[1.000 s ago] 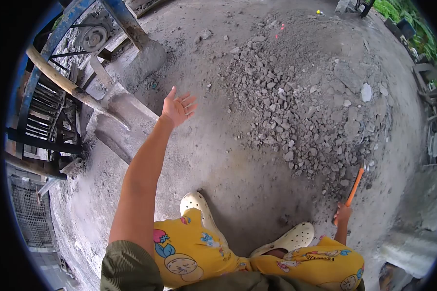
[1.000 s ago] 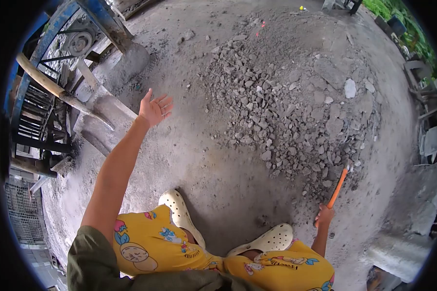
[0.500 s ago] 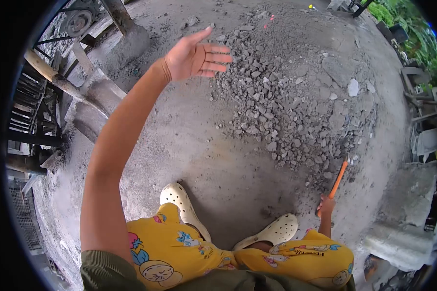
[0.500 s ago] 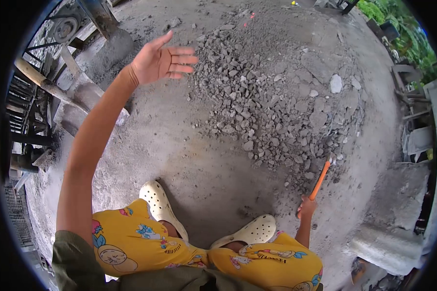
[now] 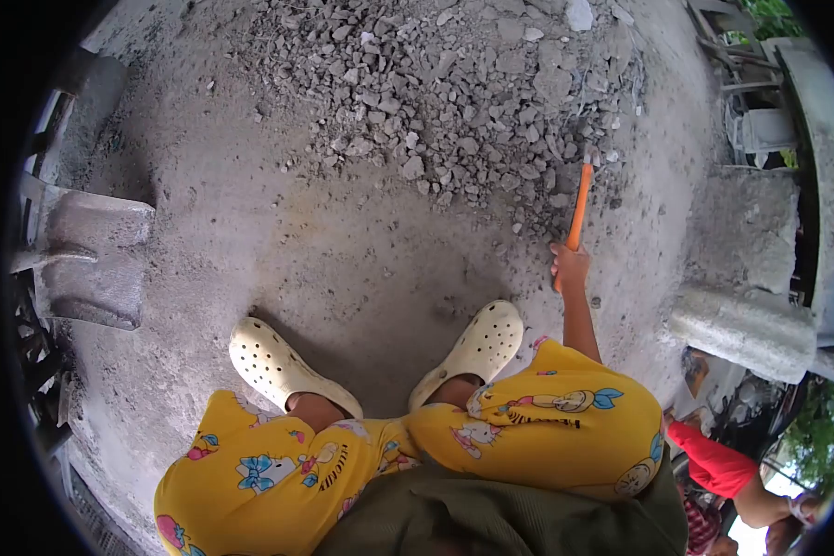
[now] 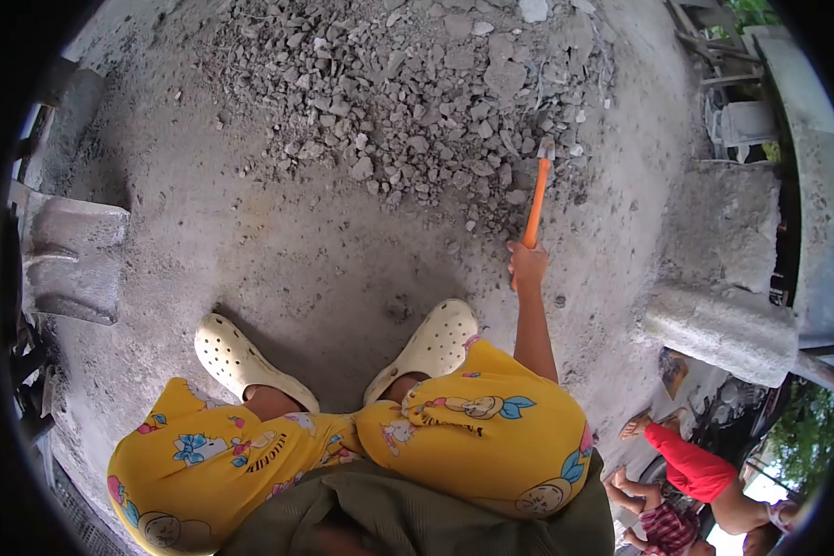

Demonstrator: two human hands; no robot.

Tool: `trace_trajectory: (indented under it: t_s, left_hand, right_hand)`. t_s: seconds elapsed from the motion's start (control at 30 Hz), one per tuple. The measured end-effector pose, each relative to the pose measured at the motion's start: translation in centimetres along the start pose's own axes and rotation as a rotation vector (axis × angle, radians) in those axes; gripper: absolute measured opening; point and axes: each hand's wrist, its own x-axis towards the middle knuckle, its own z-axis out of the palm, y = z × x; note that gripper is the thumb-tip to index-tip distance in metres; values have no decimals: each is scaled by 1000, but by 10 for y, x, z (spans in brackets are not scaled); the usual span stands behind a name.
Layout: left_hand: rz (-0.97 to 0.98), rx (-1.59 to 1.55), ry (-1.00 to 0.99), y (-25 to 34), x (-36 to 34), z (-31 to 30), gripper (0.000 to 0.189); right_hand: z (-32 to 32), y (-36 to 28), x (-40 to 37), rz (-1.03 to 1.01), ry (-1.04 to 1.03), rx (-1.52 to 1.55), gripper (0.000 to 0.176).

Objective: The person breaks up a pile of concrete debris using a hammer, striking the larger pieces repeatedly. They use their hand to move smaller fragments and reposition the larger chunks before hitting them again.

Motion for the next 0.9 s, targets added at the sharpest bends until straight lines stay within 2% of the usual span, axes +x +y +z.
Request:
trace_trajectory:
  t_s: [0.1,0.2,0.27,0.33,0.37,0.4,0.5,0.57,0.6,0.63,0.7,0.8,0.9]
  left_hand:
    - [-138,29,17,-20,-19,38,63]
    - [-290,53,19,-39,-49,73,63]
    - [-385,61,27,-48,-71,95,63]
    - [-462,55,41,-53,-94,115,62]
    - [-496,53,51,-54,-103,124,62]
    - [-527,49,61,-55,-113,133,62]
    - [-595,32,99,-58,-133,155,62]
    - [-616,20,130,-60,-139,166,62]
    - [-616,17,142,-60,-140,170,62]
    - [-615,12,160,-61,-140,171,62]
    - [-608,11,182,-60,-137,175,62]
    - [-601,15,193,-57,-134,174,62]
    - [-608,7,200,-59,-133,179,61]
  right_hand:
    - [-13,-7,-2,5,0,146,12]
    - [-30,-36,-17,-165,8,343,11]
    - [-48,-68,-28,-397,63,327,11]
    - [-59,-104,-40,-584,136,468,8]
    - [-63,-118,-45,-634,196,499,9]
    - [-63,-133,-54,-645,162,566,7]
    - [-56,-129,-54,-749,248,512,6]
    - [-41,-85,-51,-670,324,403,6]
    - [-33,9,-29,-358,260,241,7]
    - [-29,12,-44,51,110,92,8]
    - [-25,13,-51,273,-99,110,11]
    - [-31,-17,-65,226,-59,372,6]
    - [-57,-59,-54,-125,-9,548,8]
